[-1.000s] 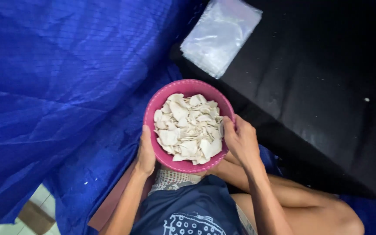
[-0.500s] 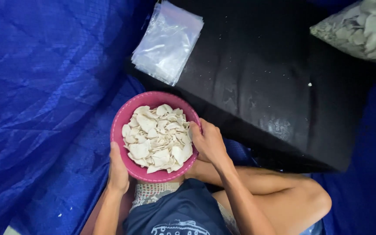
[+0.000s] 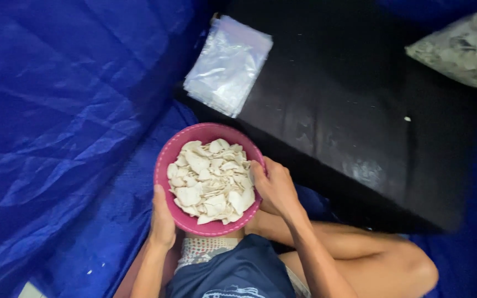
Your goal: Preparing a workstation by separating plastic bags and stirring food items in a bowl for inspection.
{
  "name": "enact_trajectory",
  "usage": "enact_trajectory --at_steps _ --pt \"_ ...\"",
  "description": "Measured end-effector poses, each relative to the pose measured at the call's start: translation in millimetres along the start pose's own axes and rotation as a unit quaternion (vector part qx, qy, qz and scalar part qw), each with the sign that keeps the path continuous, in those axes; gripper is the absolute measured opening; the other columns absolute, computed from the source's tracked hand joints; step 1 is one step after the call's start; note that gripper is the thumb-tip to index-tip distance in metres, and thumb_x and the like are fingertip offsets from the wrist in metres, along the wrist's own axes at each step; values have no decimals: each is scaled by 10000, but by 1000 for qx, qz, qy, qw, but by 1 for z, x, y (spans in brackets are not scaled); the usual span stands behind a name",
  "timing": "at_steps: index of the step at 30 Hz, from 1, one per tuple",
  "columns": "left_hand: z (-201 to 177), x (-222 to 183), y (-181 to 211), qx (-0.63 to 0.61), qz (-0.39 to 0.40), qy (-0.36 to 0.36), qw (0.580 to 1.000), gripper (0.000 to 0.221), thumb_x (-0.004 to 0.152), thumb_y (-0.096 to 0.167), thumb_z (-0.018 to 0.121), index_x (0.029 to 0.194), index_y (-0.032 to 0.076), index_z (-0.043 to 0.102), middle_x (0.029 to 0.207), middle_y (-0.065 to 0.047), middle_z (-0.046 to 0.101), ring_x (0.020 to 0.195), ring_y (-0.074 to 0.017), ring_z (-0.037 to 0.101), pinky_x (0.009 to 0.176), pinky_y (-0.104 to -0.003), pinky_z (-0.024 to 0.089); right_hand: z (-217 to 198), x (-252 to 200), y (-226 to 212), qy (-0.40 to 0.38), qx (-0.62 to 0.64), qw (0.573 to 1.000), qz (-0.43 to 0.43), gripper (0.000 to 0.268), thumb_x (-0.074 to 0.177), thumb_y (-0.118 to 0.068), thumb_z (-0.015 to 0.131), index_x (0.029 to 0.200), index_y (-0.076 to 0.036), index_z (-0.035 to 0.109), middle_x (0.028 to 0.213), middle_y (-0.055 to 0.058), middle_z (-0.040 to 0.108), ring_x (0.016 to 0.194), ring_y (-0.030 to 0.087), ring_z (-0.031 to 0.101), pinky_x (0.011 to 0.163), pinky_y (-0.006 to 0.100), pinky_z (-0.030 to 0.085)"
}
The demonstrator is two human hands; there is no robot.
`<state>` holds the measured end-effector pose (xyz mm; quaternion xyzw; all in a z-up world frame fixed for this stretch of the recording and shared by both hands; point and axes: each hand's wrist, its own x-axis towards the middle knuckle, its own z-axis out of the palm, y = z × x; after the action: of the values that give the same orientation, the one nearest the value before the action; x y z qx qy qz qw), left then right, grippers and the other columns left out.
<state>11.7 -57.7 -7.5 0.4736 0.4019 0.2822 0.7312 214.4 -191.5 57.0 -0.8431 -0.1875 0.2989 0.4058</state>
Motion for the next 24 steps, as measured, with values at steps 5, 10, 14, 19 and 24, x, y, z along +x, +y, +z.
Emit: enact_trajectory --at_steps 5,10,14,19,24 --pt "35 -18 39 58 37 80 994 622 1082 446 275 1565 64 363 1639 -128 329 1484 -253 329 1249 -436 260 -4 3 -23 -48 -3 999 -18 344 968 -311 536 866 -31 709 746 254 693 868 417 694 757 517 510" --pt "29 -17 57 56 72 126 988 627 1069 473 276 1570 107 368 1642 -79 335 1497 -229 321 1246 -415 283 -3 0 -52 -61 49 996 -35 345 971 -279 536 800 -20 686 670 208 662 781 247 644 724 450 518" --pt "29 -19 54 70 120 132 981 634 1082 443 313 1564 32 347 1643 -163 302 1503 -272 299 1266 -435 223 5 7 -51 -74 56 991 -96 349 985 -260 524 827 6 686 672 212 642 767 270 620 722 462 515" --pt "17 3 55 138 74 116 981 651 1071 496 294 1527 55 438 1614 -159 377 1509 -287 314 1274 -409 194 36 57 -11 -64 37 985 -155 338 1000 -295 551 891 -6 689 737 236 674 822 356 695 754 501 513" --pt "34 -16 87 109 147 121 976 669 1083 484 261 1546 21 394 1635 -182 316 1521 -299 267 1275 -465 180 31 53 -22 -34 48 977 -204 304 1024 -246 553 860 -18 671 678 165 609 753 242 595 668 447 465"
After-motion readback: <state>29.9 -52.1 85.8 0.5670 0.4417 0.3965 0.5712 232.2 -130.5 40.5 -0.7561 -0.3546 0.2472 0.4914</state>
